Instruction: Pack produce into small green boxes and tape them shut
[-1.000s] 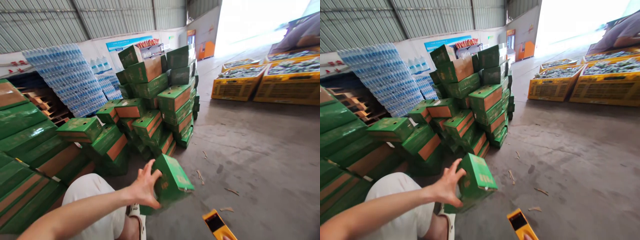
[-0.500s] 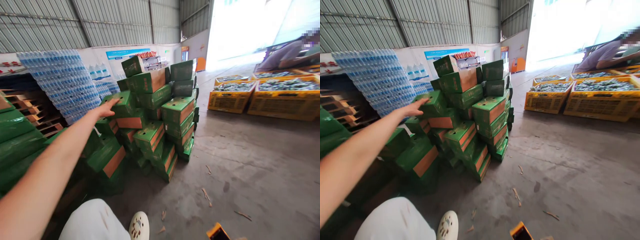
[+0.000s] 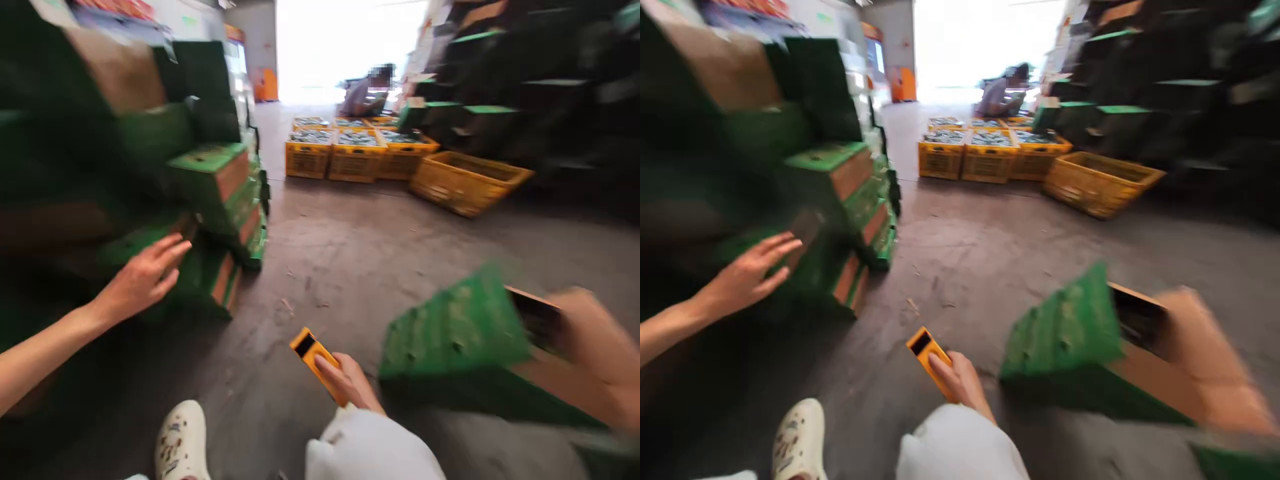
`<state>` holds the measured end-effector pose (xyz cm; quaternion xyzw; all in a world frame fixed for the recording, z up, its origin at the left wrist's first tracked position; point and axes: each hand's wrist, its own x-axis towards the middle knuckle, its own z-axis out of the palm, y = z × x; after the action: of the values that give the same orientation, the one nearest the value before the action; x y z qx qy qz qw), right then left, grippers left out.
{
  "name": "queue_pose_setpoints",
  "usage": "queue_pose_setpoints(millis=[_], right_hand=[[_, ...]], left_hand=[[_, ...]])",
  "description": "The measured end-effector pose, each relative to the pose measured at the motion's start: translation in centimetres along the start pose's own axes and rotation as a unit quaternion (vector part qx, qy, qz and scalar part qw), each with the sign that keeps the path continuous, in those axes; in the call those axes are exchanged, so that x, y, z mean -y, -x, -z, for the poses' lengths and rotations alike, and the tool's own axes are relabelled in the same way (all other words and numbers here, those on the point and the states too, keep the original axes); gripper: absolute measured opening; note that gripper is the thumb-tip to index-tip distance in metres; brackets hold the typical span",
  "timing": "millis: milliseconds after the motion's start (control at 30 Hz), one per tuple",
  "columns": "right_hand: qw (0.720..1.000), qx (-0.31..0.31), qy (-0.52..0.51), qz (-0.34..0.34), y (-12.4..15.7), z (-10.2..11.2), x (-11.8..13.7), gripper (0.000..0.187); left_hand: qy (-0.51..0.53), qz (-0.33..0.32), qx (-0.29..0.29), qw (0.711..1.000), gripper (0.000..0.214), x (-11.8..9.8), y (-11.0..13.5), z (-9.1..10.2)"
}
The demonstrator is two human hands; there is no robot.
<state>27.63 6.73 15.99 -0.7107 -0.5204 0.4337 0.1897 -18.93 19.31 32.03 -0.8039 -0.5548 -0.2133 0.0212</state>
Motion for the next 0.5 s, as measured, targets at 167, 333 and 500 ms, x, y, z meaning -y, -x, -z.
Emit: queue_pose_setpoints(millis=[167, 333, 500], right_hand=[[0.993, -0.032, -0.088, -0.067, 3.4, 1.3, -6.1, 0.056], [0.977, -0.106, -0.137, -0.122, 9.6, 3.4, -14.2, 0.065], [0.962, -0.140, -0.153, -0.177, 15.9, 4.7, -19.7, 0.067]], left_hand=[[0.297, -0.023, 0.176, 0.938, 0.058, -20.9, -1.7, -12.2], [0.482, 0.001, 0.279, 0.831, 0.072, -43.1, -5.7, -14.9], [0.262, -0.086, 0.310, 0.910, 0.043, -53.9, -9.7, -15.0]])
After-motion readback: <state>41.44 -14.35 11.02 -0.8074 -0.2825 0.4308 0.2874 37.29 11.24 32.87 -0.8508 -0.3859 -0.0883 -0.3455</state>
